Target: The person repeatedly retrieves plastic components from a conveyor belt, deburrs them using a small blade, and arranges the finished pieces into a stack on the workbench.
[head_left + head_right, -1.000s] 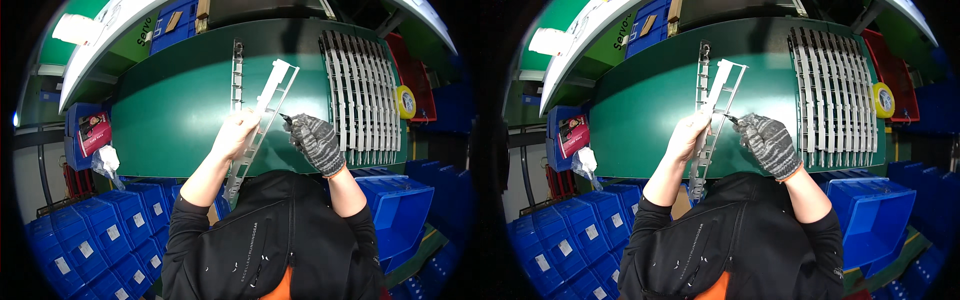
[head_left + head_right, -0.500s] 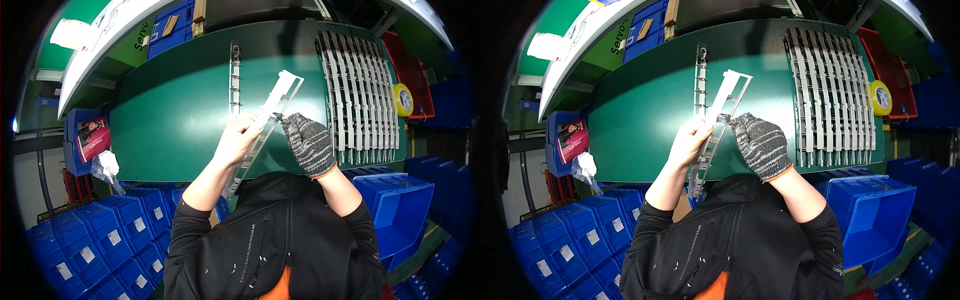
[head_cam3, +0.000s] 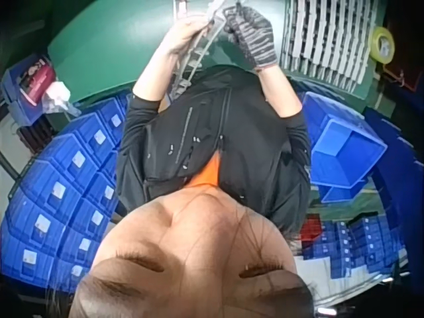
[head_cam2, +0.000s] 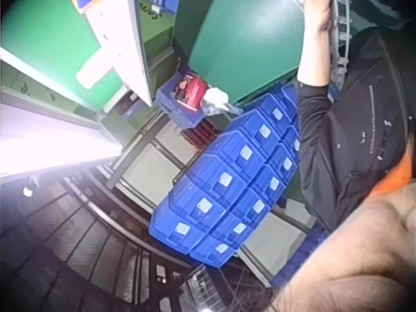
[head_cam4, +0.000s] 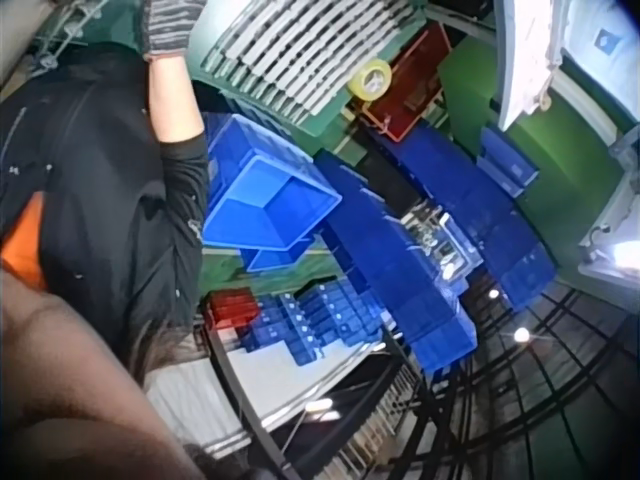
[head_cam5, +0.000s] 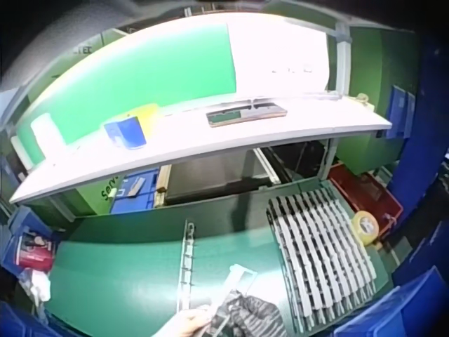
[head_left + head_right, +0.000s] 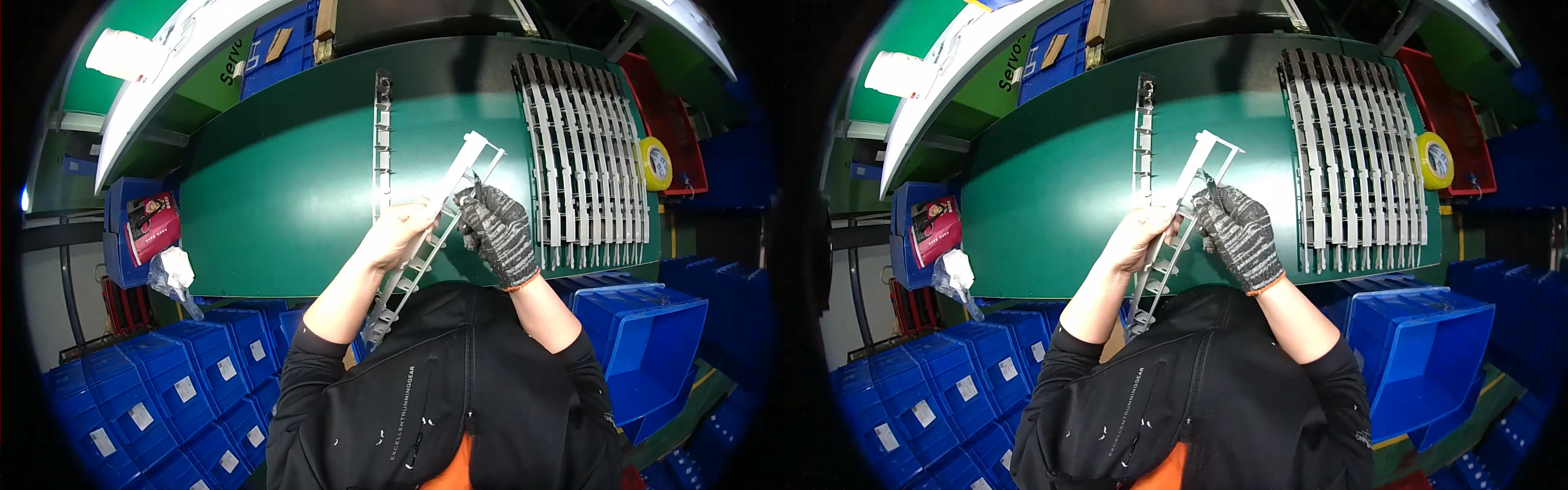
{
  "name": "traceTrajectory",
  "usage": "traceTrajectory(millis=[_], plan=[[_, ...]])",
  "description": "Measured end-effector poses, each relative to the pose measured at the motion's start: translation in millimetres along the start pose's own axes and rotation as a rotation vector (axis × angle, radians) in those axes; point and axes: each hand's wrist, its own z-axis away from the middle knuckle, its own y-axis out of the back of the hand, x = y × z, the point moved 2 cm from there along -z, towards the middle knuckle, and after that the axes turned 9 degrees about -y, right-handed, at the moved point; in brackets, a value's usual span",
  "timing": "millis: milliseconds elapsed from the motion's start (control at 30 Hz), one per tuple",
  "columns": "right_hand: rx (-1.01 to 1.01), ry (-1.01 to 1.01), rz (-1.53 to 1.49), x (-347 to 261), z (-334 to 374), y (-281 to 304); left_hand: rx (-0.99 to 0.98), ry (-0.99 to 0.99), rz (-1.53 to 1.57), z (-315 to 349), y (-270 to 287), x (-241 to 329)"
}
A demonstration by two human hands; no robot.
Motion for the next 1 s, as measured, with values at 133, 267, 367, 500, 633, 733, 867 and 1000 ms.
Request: traceTrajectory(millis=[133, 267, 367, 500, 633, 733, 867, 1000], plan=[[0.018, 0.012, 0.036, -11.2, 5.3, -8.9, -0.076, 0.045, 0.219, 3.0, -1.7, 1.4], [0.145, 0.017, -0.096, -32.1, 4.4, 3.9, 0.031, 0.048, -0.047, 14.4, 8.6, 3.2], [0.253, 0.201, -0.374, -61.6, -6.5, 37.8, -0.033, 0.102, -0.202, 36.5, 42.8, -6.7], [0.274, 0.374, -0.597, -99.8, -7.6, 72.4, -0.139, 0.156, -0.309, 52.6, 58.1, -3.6], [0.406, 0.518, -0.422, -106.5, -4.1, 49.9, 0.039, 0.019, -0.133, 56.1, 52.0, -11.6], [0.234, 0.512, -0.092, -66.0, -3.0, 26.5, 0.248, 0.052, 0.153, 51.6, 28.5, -9.1], [0.118, 0.463, 0.495, -14.5, 5.0, 11.5, 0.269, -0.009, 0.400, 42.2, 12.6, -6.8], [0.114, 0.586, 0.743, -10.0, 5.4, 7.4, 0.220, 0.047, 0.520, 39.4, -2.0, -3.0]])
